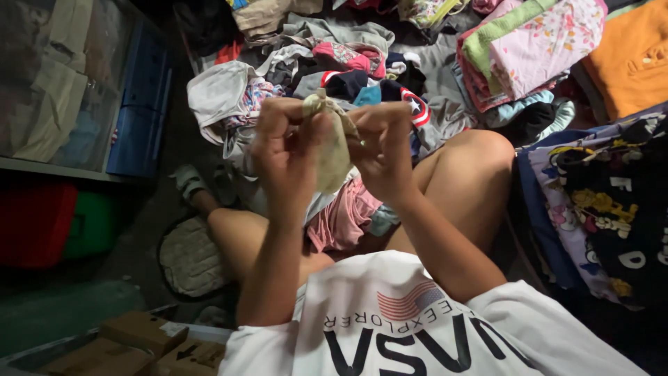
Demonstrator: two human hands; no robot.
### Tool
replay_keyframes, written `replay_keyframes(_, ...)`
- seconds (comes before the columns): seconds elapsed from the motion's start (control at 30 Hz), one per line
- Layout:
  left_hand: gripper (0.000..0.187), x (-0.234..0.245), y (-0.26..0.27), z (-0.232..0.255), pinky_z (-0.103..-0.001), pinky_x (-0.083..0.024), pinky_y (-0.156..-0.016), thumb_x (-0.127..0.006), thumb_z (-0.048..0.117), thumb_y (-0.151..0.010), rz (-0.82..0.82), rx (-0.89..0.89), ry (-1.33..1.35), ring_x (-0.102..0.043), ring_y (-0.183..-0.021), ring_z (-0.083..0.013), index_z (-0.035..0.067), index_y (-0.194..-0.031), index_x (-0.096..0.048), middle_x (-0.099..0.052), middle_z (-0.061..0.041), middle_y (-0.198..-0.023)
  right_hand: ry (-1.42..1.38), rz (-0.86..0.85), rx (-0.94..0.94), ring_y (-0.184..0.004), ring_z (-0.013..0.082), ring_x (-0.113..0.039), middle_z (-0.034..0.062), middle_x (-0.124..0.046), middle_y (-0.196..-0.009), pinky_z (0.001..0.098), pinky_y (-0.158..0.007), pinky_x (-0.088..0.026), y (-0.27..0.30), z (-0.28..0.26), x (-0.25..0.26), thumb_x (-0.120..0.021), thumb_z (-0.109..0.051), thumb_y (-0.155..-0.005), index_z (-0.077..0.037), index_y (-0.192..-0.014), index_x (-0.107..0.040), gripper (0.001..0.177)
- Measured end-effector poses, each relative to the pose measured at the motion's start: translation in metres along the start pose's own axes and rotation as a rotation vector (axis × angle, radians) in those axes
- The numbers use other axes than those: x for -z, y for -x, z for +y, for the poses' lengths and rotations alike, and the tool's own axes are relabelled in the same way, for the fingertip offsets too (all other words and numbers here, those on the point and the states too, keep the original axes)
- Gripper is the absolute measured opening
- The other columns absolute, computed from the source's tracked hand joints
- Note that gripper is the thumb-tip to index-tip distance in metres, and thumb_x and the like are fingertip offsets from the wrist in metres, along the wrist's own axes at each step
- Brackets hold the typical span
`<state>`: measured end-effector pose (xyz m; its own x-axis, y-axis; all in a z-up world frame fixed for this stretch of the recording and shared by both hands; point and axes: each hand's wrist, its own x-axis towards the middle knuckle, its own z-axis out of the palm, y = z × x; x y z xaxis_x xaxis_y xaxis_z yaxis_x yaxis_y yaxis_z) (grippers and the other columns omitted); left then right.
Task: Sorting and folding a large pile of laundry while sitting on a bed.
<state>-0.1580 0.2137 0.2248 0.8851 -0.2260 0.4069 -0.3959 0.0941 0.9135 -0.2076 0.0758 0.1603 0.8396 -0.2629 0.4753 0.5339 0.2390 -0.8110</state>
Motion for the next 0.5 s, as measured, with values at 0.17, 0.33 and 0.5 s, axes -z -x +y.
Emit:
replay_keyframes(0.17,0.018,-0.011,0.0,-0.002,-0.03,-0.046,-0.092,-0.075,0.014,-0.105,0.047,-0.275,-0.226,-0.052,-0.103,-0.017,0.004,-0.102,-0.062,-0.054,-0.008,-0.106,0.135,-0.177,-0.043,-0.108,0.0123,-0.057,0.0059,-0.058,-0.118,0.0242,-0.093,-0.047,0.0,-0.019,0.011,-0.059,0.004,-0.106,-0.002,-0.122,-0.061,0.017)
replay_keyframes(0.33,0.023,-0.01,0.005,-0.011,-0.028,-0.05,-0.093,-0.067,0.025,-0.112,-0.04,-0.241,-0.147,-0.055,-0.108,-0.0185,0.004,-0.11,-0.059,-0.055,-0.008,-0.118,0.087,-0.273,-0.171,-0.107,0.0108,-0.053,0.0034,-0.055,-0.114,0.0239,-0.094,-0.045,0.004,-0.023,0.021,-0.054,-0.013,-0.112,0.0,-0.127,-0.062,0.022)
replay_keyframes(0.5,0.033,-0.01,0.013,-0.028,-0.03,-0.05,-0.082,-0.065,0.034,-0.108,-0.049,-0.159,-0.191,-0.059,-0.086,-0.0192,0.003,-0.104,-0.056,-0.06,-0.006,-0.098,-0.102,-0.06,-0.331,-0.09,0.0071,-0.051,-0.0011,-0.054,-0.104,0.0233,-0.078,-0.043,0.023,-0.004,0.028,-0.068,-0.014,-0.107,-0.005,-0.111,-0.06,0.013)
